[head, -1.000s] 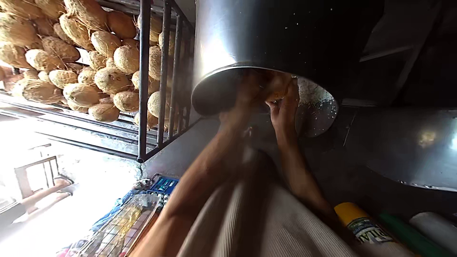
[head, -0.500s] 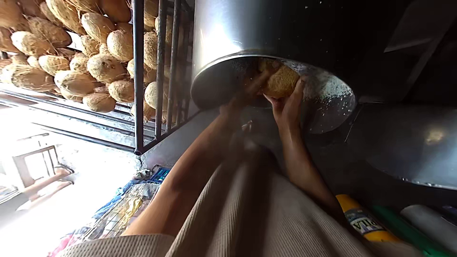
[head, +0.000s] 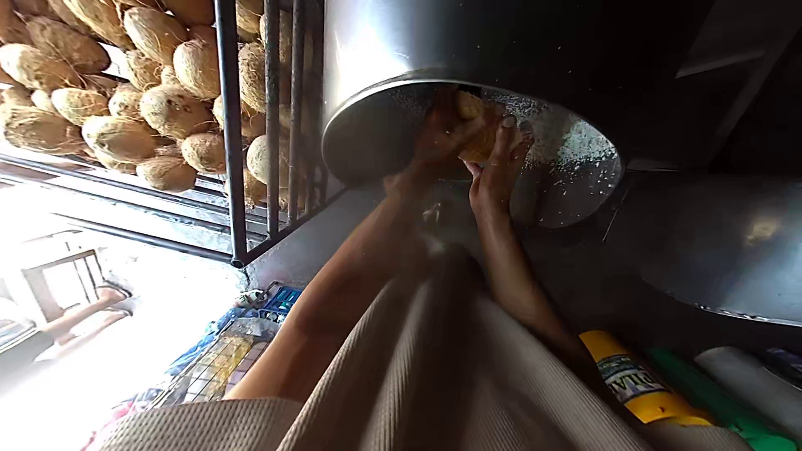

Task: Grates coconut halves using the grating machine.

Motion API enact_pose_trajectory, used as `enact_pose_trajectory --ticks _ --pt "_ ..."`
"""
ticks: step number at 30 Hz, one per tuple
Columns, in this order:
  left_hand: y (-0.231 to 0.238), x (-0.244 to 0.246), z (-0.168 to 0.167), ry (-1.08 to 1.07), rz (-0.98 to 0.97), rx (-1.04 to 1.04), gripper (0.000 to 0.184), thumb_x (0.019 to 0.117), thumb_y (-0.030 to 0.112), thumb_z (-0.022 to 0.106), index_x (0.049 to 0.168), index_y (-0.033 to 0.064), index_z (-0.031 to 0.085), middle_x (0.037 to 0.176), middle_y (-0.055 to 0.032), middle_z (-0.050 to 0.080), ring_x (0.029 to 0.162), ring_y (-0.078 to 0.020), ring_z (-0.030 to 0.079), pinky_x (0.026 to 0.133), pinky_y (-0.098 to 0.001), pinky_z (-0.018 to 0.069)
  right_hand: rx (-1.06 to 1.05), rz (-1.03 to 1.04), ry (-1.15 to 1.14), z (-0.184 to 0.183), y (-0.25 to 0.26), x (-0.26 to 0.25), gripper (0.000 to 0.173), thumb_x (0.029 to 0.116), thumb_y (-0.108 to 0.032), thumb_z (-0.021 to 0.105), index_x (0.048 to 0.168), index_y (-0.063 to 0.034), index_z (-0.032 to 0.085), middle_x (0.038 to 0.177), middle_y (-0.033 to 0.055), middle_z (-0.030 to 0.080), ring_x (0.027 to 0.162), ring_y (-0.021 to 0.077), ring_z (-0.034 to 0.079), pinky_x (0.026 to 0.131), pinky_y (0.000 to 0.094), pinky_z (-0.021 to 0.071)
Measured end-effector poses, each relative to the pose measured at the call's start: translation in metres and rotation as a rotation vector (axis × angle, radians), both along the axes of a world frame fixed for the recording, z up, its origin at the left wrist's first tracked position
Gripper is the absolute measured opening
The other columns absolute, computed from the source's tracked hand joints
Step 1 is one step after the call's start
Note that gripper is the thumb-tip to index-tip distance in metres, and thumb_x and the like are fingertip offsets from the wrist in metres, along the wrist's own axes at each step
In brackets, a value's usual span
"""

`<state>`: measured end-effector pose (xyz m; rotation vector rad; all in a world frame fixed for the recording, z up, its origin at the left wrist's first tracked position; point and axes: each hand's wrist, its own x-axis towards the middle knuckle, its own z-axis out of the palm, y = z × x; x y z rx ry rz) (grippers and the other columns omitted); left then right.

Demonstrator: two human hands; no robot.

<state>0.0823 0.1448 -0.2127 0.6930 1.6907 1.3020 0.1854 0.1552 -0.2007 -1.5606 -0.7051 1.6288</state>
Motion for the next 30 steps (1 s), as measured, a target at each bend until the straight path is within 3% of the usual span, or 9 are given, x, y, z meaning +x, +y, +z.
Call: enact_pose_trajectory --ticks 2,4,7,8,11,14,22,26,30 --pt "0.0 -0.003 0.003 -0.158 0.031 0.012 0.066 0.085 0.035 0.075 0.135 -0.0006 0.05 0.111 -0.0078 0.066 0.097 -0.0076 0.065 0.089 -0.0293 0.0563 -0.03 -0.006 0.037 0.002 -0.001 0.007 0.054 0.1034 -0.031 0.06 0.149 -0.0127 0.037 0.136 0.0149 0.055 0.119 0.0306 0.062 0.091 0.0538 0.0591" --pt "0.001 -0.007 0.003 -0.247 0.032 0.006 0.056 0.094 0.032 0.066 0.136 -0.0014 0.051 0.112 -0.0082 0.065 0.097 -0.0063 0.063 0.088 -0.027 0.0545 -0.112 0.004 0.193 -0.011 0.003 0.017 0.059 0.1065 -0.054 0.041 0.154 -0.0205 0.031 0.148 0.0138 0.049 0.129 0.0338 0.056 0.096 0.0593 0.0544" --pt "-0.007 -0.006 0.02 -0.04 -0.061 -0.076 0.061 0.0975 0.037 0.065 0.141 -0.0013 0.047 0.125 -0.0113 0.063 0.111 -0.0087 0.062 0.099 -0.0276 0.052 -0.102 0.016 0.398 -0.026 0.004 0.018 0.073 0.1005 -0.072 0.029 0.151 -0.0196 0.036 0.143 0.017 0.053 0.123 0.0371 0.059 0.093 0.0625 0.0545" --pt "-0.012 0.001 0.033 0.124 -0.101 -0.161 0.073 0.0954 0.044 0.068 0.147 -0.0022 0.044 0.138 -0.0169 0.058 0.125 -0.0176 0.058 0.107 -0.0357 0.0485 -0.085 0.033 0.402 -0.023 0.001 0.02 0.068 0.102 -0.069 0.03 0.147 -0.0189 0.041 0.138 0.0137 0.057 0.122 0.032 0.06 0.095 0.0586 0.0546" --pt "0.008 0.012 0.036 0.493 -0.106 -0.332 0.103 0.0762 0.064 0.078 0.149 -0.0003 0.042 0.143 -0.0268 0.052 0.124 -0.0396 0.059 0.096 -0.0583 0.0532 0.026 0.085 0.408 -0.028 0.011 0.012 0.048 0.1067 -0.057 0.033 0.124 -0.0179 0.055 0.113 0.0026 0.065 0.107 0.0165 0.064 0.09 0.0442 0.0572" --pt "0.006 0.018 0.025 0.513 -0.069 -0.315 0.108 0.0724 0.073 0.075 0.146 0.0006 0.044 0.133 -0.0227 0.06 0.11 -0.0358 0.066 0.086 -0.0575 0.0564 -0.009 0.054 0.337 -0.027 0.009 0.016 0.049 0.1065 -0.056 0.037 0.131 -0.0169 0.053 0.117 0.0068 0.064 0.107 0.0203 0.065 0.085 0.0466 0.0592" --pt "0.003 0.0 -0.012 0.165 -0.047 -0.05 0.095 0.0775 0.057 0.08 0.147 0.0038 0.043 0.124 -0.012 0.065 0.109 -0.018 0.066 0.097 -0.0442 0.0552 -0.051 -0.066 0.112 -0.006 0.002 -0.002 0.054 0.1048 -0.043 0.054 0.148 -0.0169 0.035 0.129 0.0162 0.057 0.111 0.0321 0.065 0.084 0.0551 0.0605" --pt "-0.002 -0.009 0.006 -0.14 -0.036 0.006 0.046 0.0904 0.033 0.072 0.119 0.0004 0.058 0.094 -0.0029 0.065 0.085 -0.0053 0.063 0.082 -0.028 0.056 -0.079 -0.084 0.042 0.011 -0.002 -0.005 0.058 0.1013 -0.038 0.063 0.148 -0.0167 0.036 0.134 0.0151 0.055 0.116 0.0322 0.063 0.088 0.0541 0.0596" --pt "-0.006 -0.021 0.021 -0.08 -0.13 0.002 0.025 0.1046 0.019 0.054 0.115 -0.0015 0.063 0.099 -0.0046 0.065 0.09 -0.0015 0.059 0.084 -0.0202 0.0514 -0.122 -0.043 0.375 -0.011 -0.001 0.009 0.065 0.1034 -0.06 0.043 0.155 -0.0228 0.029 0.149 0.0168 0.047 0.129 0.0406 0.055 0.094 0.0668 0.0539"
